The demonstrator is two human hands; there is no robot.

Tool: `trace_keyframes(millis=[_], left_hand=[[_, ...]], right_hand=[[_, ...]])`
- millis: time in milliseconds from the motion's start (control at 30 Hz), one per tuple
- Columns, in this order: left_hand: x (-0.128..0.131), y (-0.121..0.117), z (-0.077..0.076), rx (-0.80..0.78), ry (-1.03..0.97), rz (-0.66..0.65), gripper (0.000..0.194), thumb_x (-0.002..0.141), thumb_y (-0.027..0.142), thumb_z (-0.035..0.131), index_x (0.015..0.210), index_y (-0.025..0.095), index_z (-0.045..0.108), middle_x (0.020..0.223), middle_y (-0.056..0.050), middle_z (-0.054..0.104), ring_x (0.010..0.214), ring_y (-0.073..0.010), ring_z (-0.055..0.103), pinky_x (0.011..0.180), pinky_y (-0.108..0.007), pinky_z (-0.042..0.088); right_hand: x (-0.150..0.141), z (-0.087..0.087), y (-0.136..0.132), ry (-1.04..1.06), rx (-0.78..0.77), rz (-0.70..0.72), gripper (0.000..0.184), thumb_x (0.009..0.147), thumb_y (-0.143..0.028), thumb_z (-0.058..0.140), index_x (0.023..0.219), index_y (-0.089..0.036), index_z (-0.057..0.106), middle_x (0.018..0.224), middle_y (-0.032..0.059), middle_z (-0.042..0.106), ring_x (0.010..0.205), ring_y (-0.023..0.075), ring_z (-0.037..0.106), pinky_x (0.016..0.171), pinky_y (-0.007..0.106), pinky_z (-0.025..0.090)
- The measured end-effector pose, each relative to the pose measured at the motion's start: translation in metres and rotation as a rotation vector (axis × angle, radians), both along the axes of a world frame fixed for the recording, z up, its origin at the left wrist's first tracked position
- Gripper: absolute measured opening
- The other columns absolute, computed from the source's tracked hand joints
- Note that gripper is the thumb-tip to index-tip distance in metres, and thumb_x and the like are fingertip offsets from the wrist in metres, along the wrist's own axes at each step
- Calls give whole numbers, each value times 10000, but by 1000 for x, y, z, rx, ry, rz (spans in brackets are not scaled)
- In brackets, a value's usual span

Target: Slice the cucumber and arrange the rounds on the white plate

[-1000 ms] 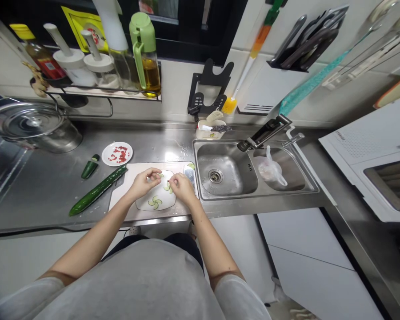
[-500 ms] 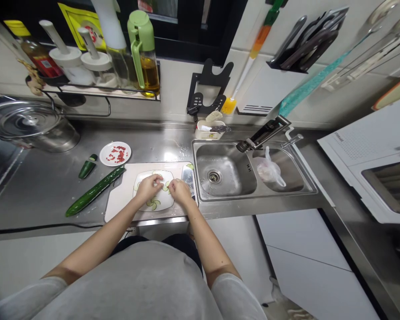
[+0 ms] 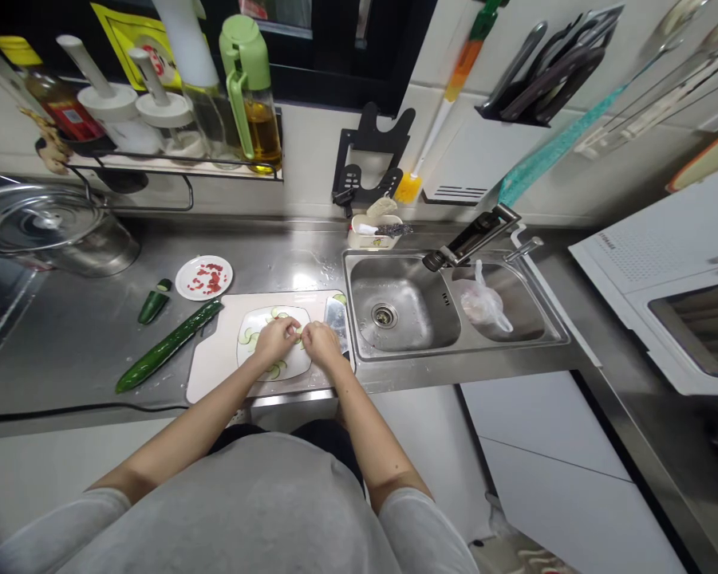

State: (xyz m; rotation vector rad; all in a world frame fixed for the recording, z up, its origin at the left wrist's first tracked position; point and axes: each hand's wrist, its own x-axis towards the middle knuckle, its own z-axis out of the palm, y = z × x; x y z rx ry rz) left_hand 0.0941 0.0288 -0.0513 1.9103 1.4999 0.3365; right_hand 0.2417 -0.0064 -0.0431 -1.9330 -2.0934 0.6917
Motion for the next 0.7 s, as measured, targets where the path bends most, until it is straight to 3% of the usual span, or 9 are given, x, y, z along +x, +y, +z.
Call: trace_keyframes(millis=[700], left_hand=[[2, 2, 1, -17, 61, -11, 182, 783, 250, 618, 959, 240, 665, 851, -21, 688, 866, -213, 604, 731, -296, 399]], right_hand=[[-1, -5, 4, 54, -13, -60, 76, 865, -201, 530, 882, -197, 604, 864, 31, 626, 806, 164, 501, 670, 246, 309]])
